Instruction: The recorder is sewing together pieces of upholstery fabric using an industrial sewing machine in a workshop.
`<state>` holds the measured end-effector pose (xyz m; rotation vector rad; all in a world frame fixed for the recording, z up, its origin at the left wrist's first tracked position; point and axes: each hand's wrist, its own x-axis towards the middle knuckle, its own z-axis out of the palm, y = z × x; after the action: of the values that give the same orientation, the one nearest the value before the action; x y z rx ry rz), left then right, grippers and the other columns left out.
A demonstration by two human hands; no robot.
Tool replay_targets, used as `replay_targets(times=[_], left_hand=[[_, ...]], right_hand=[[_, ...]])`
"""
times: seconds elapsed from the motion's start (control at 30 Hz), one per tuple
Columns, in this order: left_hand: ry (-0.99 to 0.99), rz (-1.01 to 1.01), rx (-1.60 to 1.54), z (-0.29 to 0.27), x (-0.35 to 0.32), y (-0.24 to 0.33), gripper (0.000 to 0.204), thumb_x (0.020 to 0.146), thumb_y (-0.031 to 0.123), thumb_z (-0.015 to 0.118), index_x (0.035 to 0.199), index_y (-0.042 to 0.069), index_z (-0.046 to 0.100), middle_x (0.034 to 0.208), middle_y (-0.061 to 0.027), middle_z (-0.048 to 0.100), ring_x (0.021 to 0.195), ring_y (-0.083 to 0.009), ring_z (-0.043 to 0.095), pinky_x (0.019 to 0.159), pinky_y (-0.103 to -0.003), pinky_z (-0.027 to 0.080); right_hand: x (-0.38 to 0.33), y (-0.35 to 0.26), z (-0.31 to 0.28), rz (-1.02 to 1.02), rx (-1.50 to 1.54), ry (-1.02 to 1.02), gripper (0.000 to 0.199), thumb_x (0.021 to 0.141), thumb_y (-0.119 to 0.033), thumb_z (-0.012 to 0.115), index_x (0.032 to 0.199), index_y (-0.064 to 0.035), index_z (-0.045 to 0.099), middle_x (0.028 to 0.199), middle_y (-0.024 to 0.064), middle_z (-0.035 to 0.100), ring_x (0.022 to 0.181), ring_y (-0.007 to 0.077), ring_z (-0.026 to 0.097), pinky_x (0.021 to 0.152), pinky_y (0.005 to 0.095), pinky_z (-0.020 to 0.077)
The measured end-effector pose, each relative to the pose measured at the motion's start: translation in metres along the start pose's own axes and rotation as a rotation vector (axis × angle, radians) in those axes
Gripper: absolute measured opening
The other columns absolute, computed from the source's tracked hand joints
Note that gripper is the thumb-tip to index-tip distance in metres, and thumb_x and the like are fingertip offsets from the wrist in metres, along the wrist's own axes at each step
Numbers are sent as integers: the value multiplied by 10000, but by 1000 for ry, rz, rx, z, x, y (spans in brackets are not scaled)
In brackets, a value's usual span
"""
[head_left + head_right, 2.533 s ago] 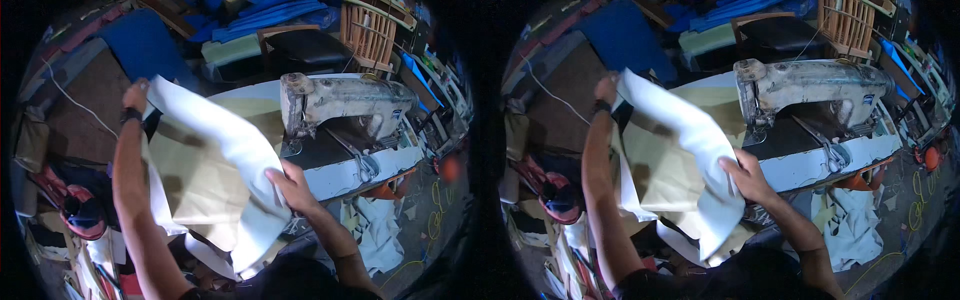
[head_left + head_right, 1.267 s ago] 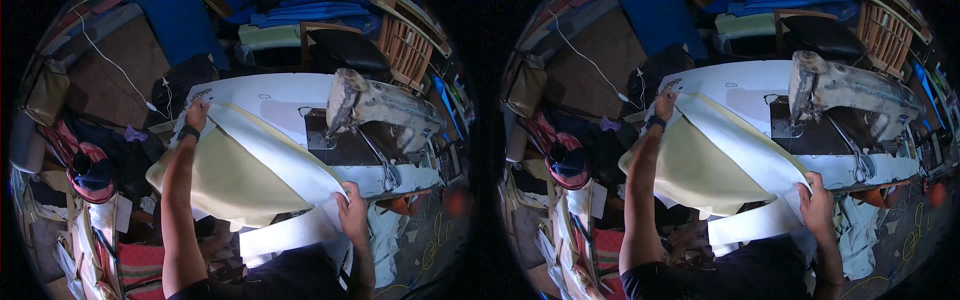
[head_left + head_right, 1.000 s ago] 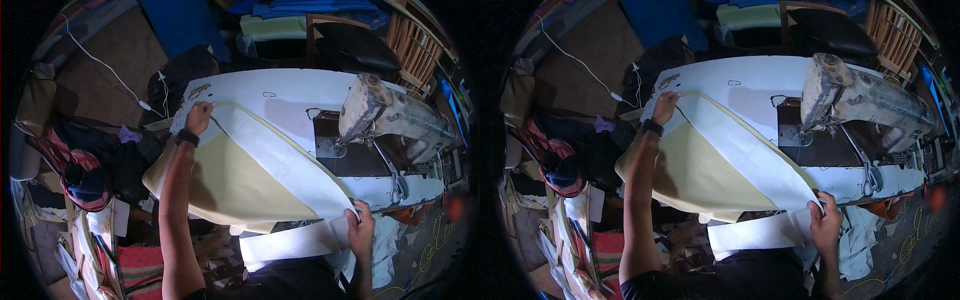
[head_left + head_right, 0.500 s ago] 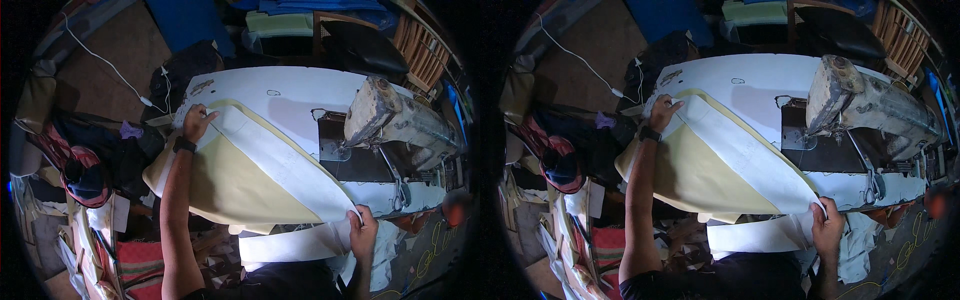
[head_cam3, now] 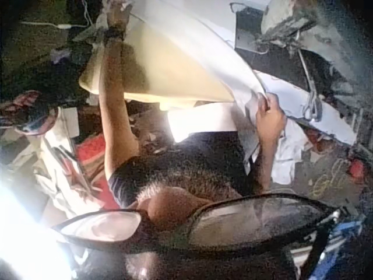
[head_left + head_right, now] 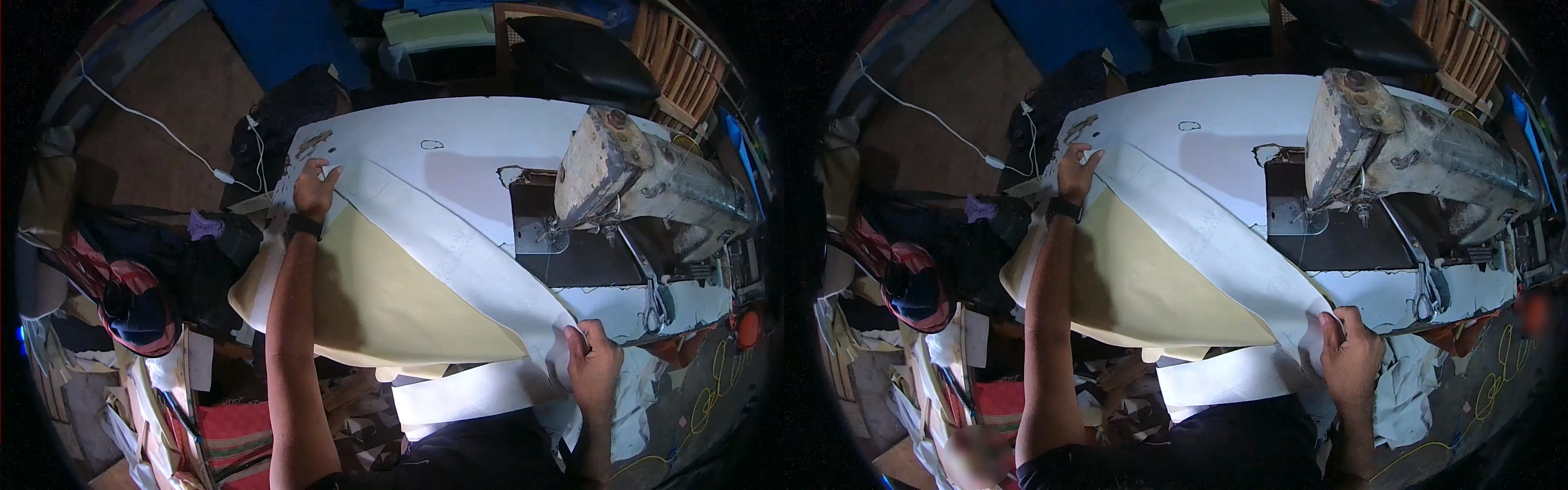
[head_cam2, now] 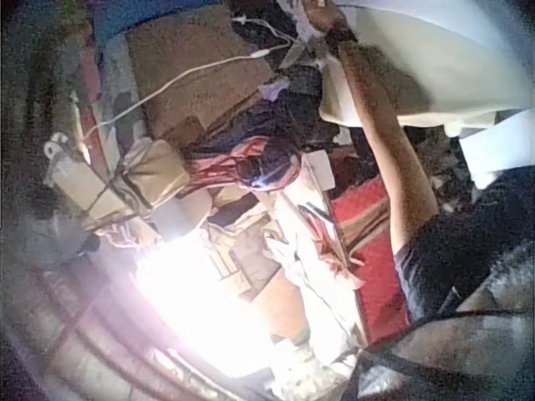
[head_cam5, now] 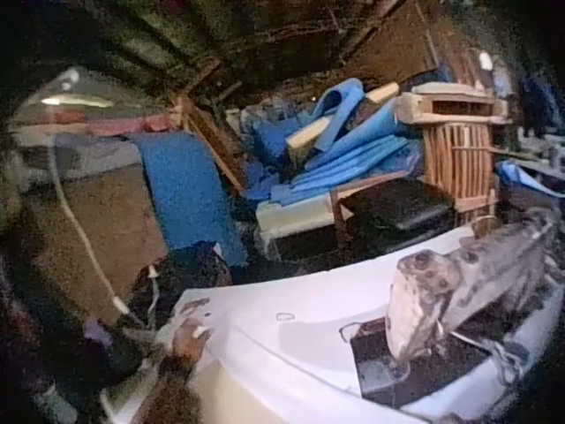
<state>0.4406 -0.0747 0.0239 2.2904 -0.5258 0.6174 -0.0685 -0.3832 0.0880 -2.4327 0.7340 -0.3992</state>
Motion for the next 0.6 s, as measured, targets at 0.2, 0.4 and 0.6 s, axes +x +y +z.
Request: replay_targets(times=[0.2, 0.4, 0.6], left_hand=[[-198, 139, 98, -4, 5, -20, 315, 942, 329, 734, 1127, 79, 689, 1039, -188, 717, 967, -328, 701, 868, -421, 539], [-159, 126, 92, -25, 30, -61, 365, 931, 315, 766, 1104, -4, 723, 1062, -231, 732, 944, -290, 668, 893, -391, 512], [-129, 160, 177, -2, 22, -39, 426, 927, 351, 773, 1122, -25, 723, 1044, -232, 731, 907, -299, 663, 872, -392, 515]], right_hand=[[-16, 4, 6, -27, 186, 119, 269, 963, -167, 722, 1173, -27, 629, 857, 147, 722, 675, 264, 711, 628, 384, 571], [-61, 36, 31, -22, 473, 159, 444, 918, -125, 778, 1288, -24, 553, 994, 84, 645, 888, 174, 664, 793, 321, 554], [-92, 59, 82, 322, 942, -179, 351, 956, -197, 758, 1228, -33, 609, 1033, 65, 621, 924, 128, 608, 820, 318, 518]])
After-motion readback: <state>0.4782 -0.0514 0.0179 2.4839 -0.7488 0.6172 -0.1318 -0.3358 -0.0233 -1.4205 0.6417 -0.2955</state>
